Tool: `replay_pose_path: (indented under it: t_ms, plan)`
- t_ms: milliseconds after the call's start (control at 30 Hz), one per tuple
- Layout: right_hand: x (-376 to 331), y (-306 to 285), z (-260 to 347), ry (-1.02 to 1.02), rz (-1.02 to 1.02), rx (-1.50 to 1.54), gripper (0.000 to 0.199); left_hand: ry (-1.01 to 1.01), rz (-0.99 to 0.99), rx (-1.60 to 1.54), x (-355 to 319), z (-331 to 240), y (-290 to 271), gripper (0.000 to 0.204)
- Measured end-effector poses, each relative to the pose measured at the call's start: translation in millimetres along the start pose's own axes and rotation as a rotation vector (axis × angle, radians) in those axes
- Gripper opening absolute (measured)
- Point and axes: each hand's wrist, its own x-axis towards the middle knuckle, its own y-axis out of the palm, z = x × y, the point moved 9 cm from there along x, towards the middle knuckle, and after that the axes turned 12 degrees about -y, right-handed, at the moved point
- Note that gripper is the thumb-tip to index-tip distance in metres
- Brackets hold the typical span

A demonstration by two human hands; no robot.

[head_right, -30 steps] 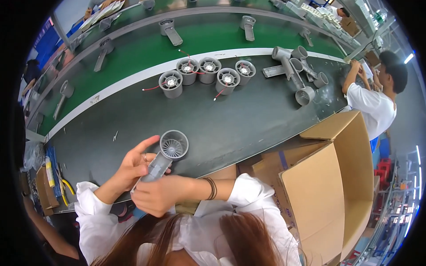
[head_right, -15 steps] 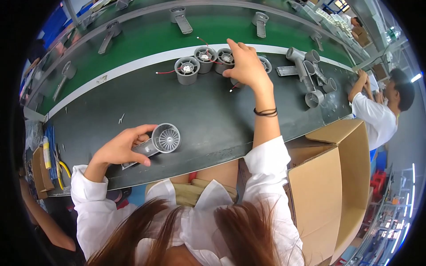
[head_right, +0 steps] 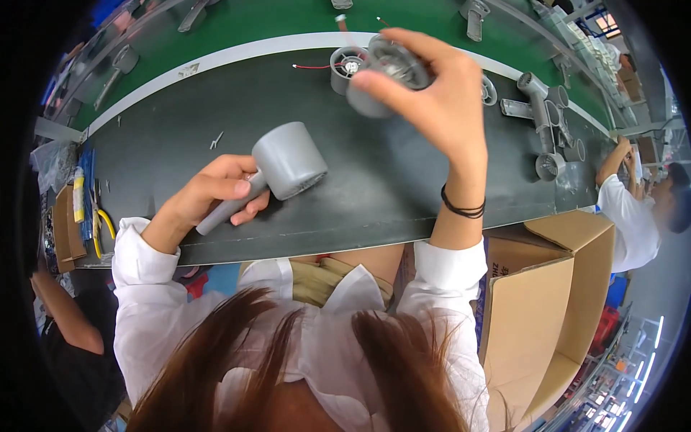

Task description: The person assembles handheld fans by fitting motors into plastic fan casings by hand, taking components from a cardboard box and placing the assembled fans onto a conveyor belt.

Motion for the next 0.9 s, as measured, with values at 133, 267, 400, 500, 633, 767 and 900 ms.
replay_pose_path:
  t_ms: [133, 267, 400, 500, 633, 767, 900]
  plan:
    - [10, 23, 25, -0.087, 0.157, 0.064, 0.039, 0.003, 0.070, -0.097, 0, 4, 0, 0.038]
    - [21, 30, 28, 0.008, 0.345, 0.215, 0.044, 0.008, -0.034, 0.059, -1, 0, -12, 0.034]
    - [13, 37, 23, 0.039, 0.517, 0.352, 0.056, 0.005, -0.167, 0.344, -1, -15, -13, 0.038]
    - [6, 51, 17, 0.057, 0.591, 0.409, 0.060, 0.242, -0.356, 0.700, -8, -29, -12, 0.047]
    - [-5, 62, 40, -0.186, 0.608, 0.207, 0.065, 0.314, -0.373, 0.906, -11, -27, 4, 0.060]
    - [-17, 60, 65, -0.303, 0.616, -0.180, 0.063, 0.221, -0.464, 1.154, -12, -20, 17, 0.064]
    - [-24, 49, 92, -0.335, 0.561, -0.501, 0.061, 0.313, -0.510, 1.155, -13, -24, 18, 0.063]
